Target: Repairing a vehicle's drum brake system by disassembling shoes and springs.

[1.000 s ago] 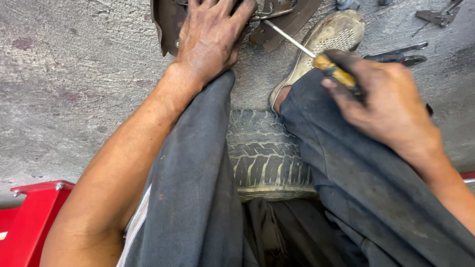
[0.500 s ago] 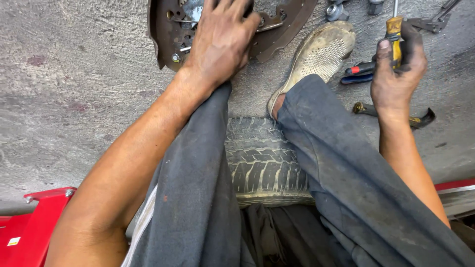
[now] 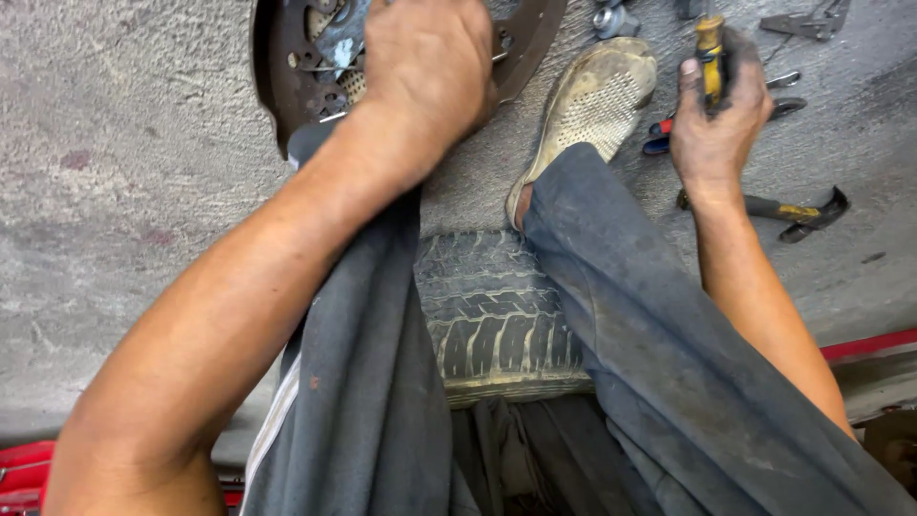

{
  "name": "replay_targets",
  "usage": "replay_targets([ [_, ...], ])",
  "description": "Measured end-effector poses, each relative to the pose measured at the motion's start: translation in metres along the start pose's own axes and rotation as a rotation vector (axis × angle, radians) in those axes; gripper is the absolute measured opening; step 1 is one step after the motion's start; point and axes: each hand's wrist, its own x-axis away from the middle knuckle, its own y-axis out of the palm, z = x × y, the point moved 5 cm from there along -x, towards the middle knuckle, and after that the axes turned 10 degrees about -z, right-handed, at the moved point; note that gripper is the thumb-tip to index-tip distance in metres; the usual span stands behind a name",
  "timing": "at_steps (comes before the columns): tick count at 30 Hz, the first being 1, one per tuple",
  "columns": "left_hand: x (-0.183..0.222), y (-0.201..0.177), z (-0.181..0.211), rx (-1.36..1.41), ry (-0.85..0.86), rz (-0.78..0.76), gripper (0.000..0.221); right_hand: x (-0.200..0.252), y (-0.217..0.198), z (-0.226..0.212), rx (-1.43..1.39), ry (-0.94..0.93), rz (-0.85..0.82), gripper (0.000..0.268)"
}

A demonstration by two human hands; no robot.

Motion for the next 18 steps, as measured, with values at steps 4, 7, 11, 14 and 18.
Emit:
replay_targets([
  [4, -0.001, -0.019, -0.008, 0.667, 0.141, 0.024, 0.041, 0.013, 0.009, 0.012, 0.092, 0.074, -0.031, 0.030],
  [7, 0.016, -0.036, 0.014, 1.117, 0.181, 0.007, 0.007, 0.011, 0.005, -0.005, 0.199, 0.072, -0.039, 0.037],
  [11, 0.028, -0.025, 0.051, 1.343, 0.093, -0.297, 0.011, -0.007, -0.026, -0.084, -0.084, -0.166, -0.046, 0.038],
  [14, 0.028, -0.009, 0.060, 1.429, 0.045, -0.373, 0.017, -0.010, -0.023, -0.119, -0.216, -0.316, -0.169, 0.025],
  [18, 0.033, -0.013, 0.053, 1.556, -0.121, -0.575, 0.023, -0.022, -0.024, -0.139, -0.246, -0.358, -0.208, 0.008],
])
